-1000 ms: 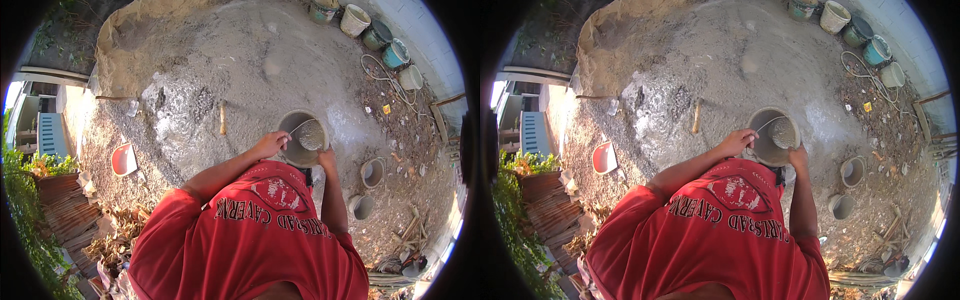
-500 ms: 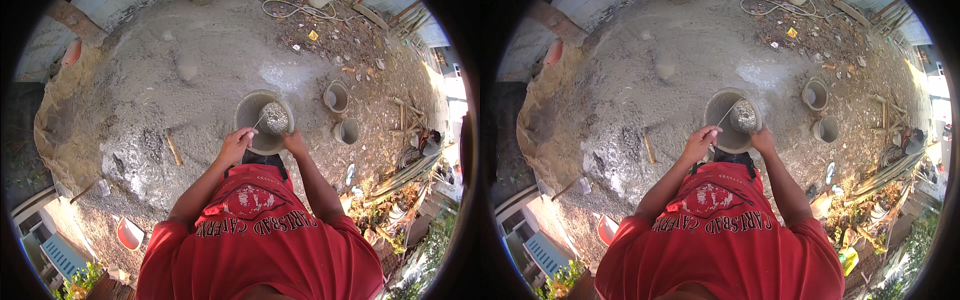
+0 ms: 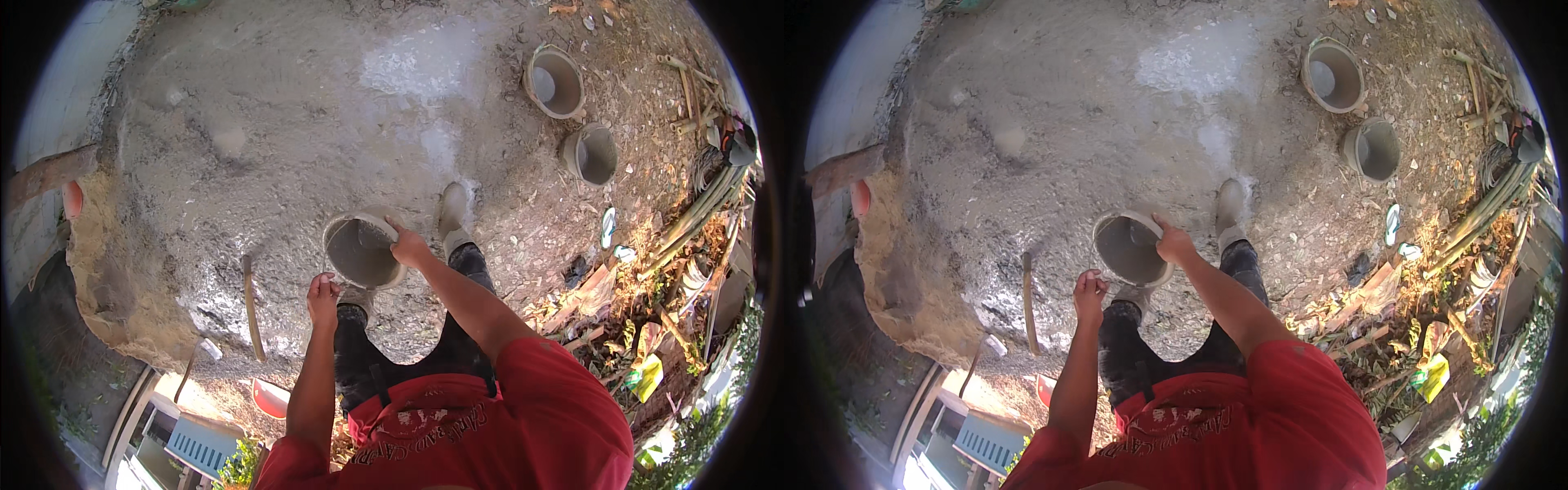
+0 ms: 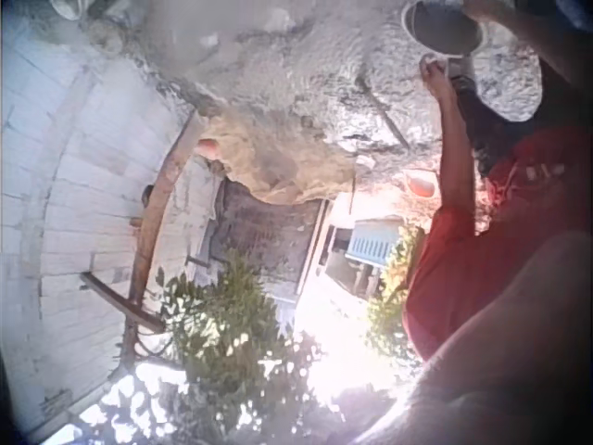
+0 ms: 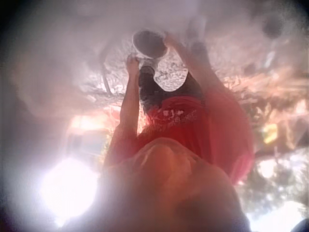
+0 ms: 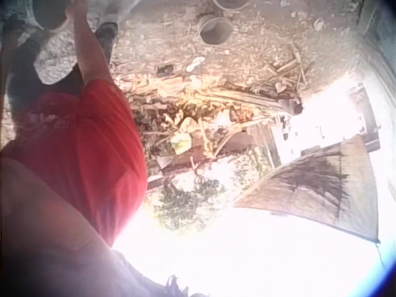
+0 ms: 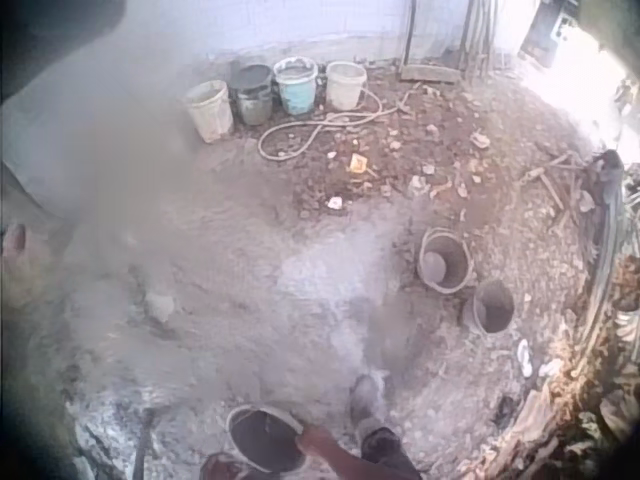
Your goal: The person scoops wet concrete into buckets using a smaller container and سپس uses a hoe to mix a pile of wet concrete on the ground.
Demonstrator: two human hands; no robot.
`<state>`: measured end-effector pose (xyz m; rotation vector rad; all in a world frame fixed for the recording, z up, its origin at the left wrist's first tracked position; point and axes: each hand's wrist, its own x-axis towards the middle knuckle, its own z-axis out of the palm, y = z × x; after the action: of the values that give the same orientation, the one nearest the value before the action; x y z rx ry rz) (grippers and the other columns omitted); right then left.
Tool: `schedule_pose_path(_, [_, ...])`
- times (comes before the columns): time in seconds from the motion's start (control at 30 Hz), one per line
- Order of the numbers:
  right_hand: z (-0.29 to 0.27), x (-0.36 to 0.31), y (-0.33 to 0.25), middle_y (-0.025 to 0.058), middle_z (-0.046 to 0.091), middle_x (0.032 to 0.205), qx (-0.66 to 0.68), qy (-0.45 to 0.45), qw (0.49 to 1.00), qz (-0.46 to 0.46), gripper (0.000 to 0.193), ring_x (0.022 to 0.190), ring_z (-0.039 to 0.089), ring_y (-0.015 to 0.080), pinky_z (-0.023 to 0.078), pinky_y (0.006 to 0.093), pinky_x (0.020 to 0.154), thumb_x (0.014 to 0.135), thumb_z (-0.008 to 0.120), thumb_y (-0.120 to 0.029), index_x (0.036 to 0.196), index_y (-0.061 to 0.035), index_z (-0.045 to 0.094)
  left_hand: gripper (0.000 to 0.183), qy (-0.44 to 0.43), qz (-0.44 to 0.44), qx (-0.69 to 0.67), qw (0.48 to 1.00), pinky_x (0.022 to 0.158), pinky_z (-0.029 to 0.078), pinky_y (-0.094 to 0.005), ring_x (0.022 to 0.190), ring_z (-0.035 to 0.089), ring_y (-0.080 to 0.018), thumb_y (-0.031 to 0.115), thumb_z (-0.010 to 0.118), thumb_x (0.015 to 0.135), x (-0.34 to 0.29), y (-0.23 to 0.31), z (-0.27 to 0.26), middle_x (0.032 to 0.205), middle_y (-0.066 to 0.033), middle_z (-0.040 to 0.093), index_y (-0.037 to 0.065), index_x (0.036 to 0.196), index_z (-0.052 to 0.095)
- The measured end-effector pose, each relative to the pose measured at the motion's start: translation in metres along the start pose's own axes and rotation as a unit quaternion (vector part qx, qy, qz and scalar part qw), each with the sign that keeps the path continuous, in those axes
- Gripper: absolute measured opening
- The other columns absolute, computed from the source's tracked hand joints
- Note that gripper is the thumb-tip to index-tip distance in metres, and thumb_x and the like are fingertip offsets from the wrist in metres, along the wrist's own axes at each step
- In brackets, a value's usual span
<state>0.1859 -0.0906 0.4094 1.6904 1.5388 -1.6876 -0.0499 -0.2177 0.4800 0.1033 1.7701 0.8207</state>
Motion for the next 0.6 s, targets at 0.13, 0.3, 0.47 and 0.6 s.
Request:
schedule_pose_path(0.13, [-0.073, 0.122, 0.126, 0.0231, 0.059, 0.130, 0.009, 0.096, 0.992, 0.077, 0.084, 0.117, 0.060, 0.0399, 0.050, 0.0453, 0.099, 0.087, 0.063, -0.017, 0.158, -0.0323, 0.021, 0.024, -0.063, -0.005, -0.045, 0.997, 0.083, 0.051, -0.0308, 0.079, 0.058, -0.0127, 0.027, 0.049, 0.106, 0.169, -0.102, 0.146, 0.081, -0.0006, 0.056, 0.005, 0.102, 0.059])
schedule_pose_path(0.3, [-0.145, 0.256, 0.190, 0.0324, 0.044, 0.144, -0.085, 0.318, 0.929, 0.169, 0.089, 0.122, 0.056, 0.0447, 0.048, 0.0477, 0.102, 0.086, 0.057, -0.015, 0.159, -0.0362, 0.011, 0.030, -0.174, 0.040, 0.061, 0.982, 0.080, 0.050, -0.0298, 0.082, 0.060, -0.0149, 0.029, 0.048, 0.106, 0.332, -0.138, 0.326, 0.086, -0.0033, 0.062, 0.002, 0.098, 0.060])
schedule_pose_path(0.47, [-0.174, 0.277, 0.297, 0.0258, 0.063, 0.124, -0.108, 0.416, 0.875, 0.222, 0.085, 0.110, 0.064, 0.0427, 0.052, 0.0509, 0.095, 0.082, 0.052, -0.012, 0.158, -0.0323, 0.020, 0.036, -0.236, 0.116, 0.125, 0.957, 0.076, 0.048, -0.0373, 0.074, 0.060, -0.0230, 0.034, 0.052, 0.101, 0.352, -0.160, 0.424, 0.075, -0.0109, 0.063, 0.002, 0.088, 0.061])
schedule_pose_path(0.6, [-0.107, 0.275, 0.267, 0.0249, 0.064, 0.120, -0.128, 0.397, 0.889, 0.190, 0.083, 0.104, 0.064, 0.0439, 0.052, 0.0527, 0.092, 0.081, 0.050, -0.017, 0.158, -0.0304, 0.022, 0.036, -0.272, 0.150, 0.165, 0.936, 0.082, 0.048, -0.0484, 0.089, 0.062, -0.0424, 0.037, 0.052, 0.098, 0.381, -0.174, 0.350, 0.086, -0.0210, 0.067, 0.003, 0.090, 0.063])
